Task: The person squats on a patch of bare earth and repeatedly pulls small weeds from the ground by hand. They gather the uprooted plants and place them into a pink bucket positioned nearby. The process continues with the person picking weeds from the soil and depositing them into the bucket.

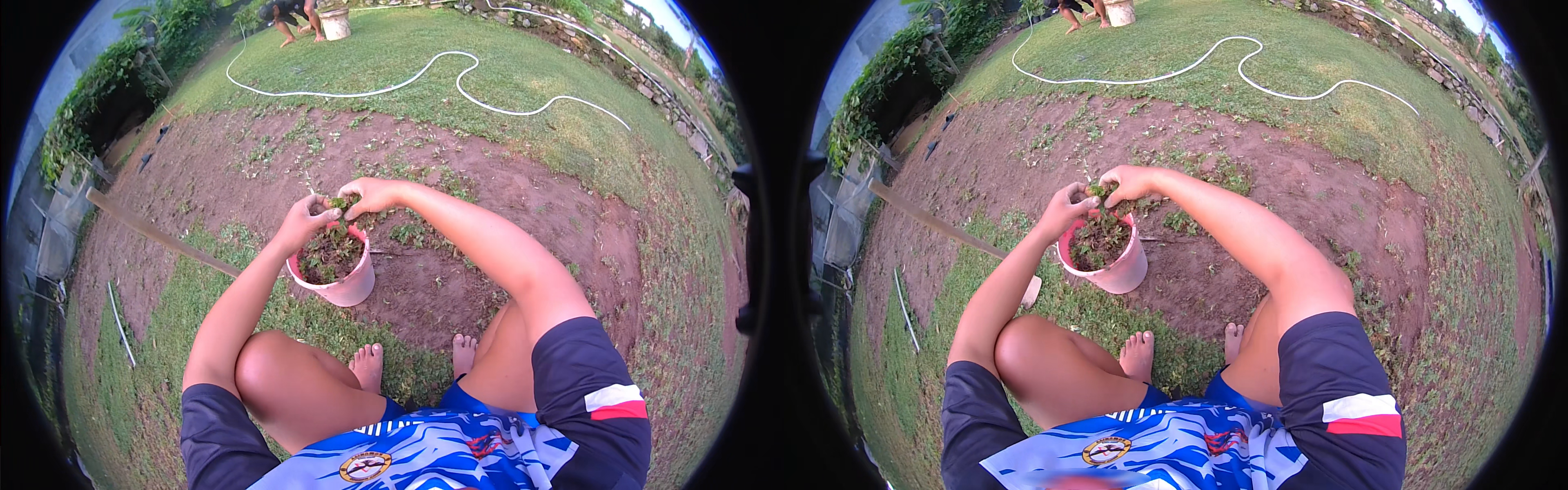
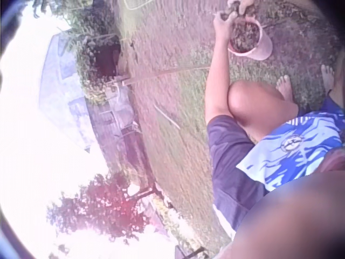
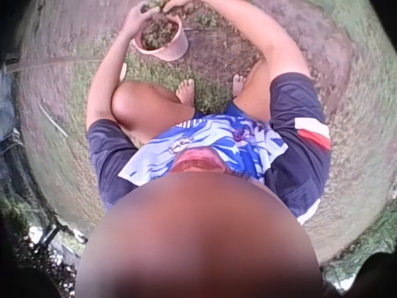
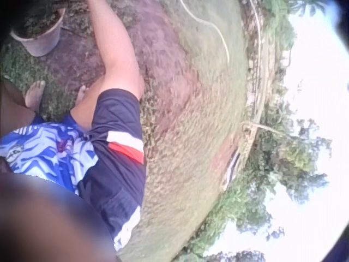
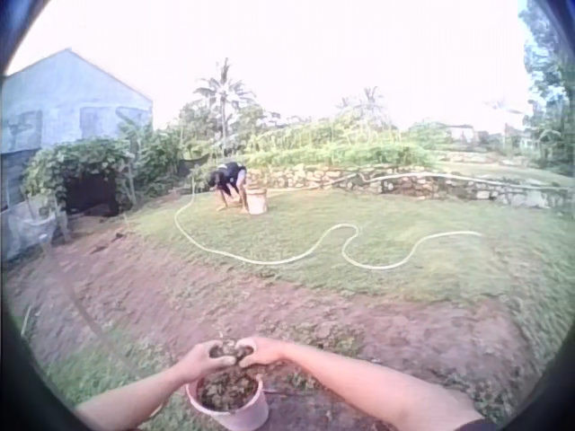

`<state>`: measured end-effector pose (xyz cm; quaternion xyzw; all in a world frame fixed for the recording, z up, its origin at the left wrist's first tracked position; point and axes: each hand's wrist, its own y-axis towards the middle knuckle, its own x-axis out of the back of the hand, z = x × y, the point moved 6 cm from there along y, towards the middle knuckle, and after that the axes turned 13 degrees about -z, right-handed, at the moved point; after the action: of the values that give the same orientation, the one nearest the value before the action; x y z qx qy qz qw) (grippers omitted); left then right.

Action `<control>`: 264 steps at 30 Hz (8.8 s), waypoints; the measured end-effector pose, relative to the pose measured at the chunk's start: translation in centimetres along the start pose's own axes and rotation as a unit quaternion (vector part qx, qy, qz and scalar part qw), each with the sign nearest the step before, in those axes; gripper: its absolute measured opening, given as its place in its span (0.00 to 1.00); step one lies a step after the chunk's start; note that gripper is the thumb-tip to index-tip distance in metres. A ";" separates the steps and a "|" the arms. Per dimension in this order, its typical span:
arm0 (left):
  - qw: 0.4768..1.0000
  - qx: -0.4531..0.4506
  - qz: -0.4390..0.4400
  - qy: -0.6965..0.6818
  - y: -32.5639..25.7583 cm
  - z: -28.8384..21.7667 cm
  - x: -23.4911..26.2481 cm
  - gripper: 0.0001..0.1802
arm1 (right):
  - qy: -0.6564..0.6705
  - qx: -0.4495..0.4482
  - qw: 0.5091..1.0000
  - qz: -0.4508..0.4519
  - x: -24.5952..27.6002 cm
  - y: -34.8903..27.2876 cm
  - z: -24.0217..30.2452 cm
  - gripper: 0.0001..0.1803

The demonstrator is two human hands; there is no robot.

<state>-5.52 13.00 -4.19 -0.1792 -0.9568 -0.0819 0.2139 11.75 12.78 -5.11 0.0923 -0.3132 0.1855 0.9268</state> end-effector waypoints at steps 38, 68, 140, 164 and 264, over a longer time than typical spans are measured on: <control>0.985 0.043 0.055 0.156 -3.7 14.0 -3.7 0.10 | -0.354 -0.395 0.830 -0.173 22.0 -42.6 -27.5 0.18; 0.945 -0.050 -0.013 0.322 -5.2 11.1 -6.0 0.15 | -0.218 -0.360 0.870 -0.256 10.3 -11.8 -44.4 0.33; 0.920 0.118 0.005 -0.373 -2.5 -12.1 -6.1 0.24 | 0.420 -0.063 0.887 -0.182 8.0 -12.0 6.5 0.21; 0.923 0.153 0.022 -0.354 -3.1 -10.7 -5.6 0.24 | 0.421 -0.079 0.887 -0.171 6.2 -11.0 6.1 0.22; 0.970 -0.210 -0.046 -0.116 1.0 -11.4 -5.8 0.38 | 0.351 -0.114 0.891 -0.264 14.1 -13.0 -1.4 0.28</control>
<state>4.07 9.49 3.52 -0.1844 -0.9436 -0.2694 0.0552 28.07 5.30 1.71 -0.0054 0.0493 -0.0827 0.9953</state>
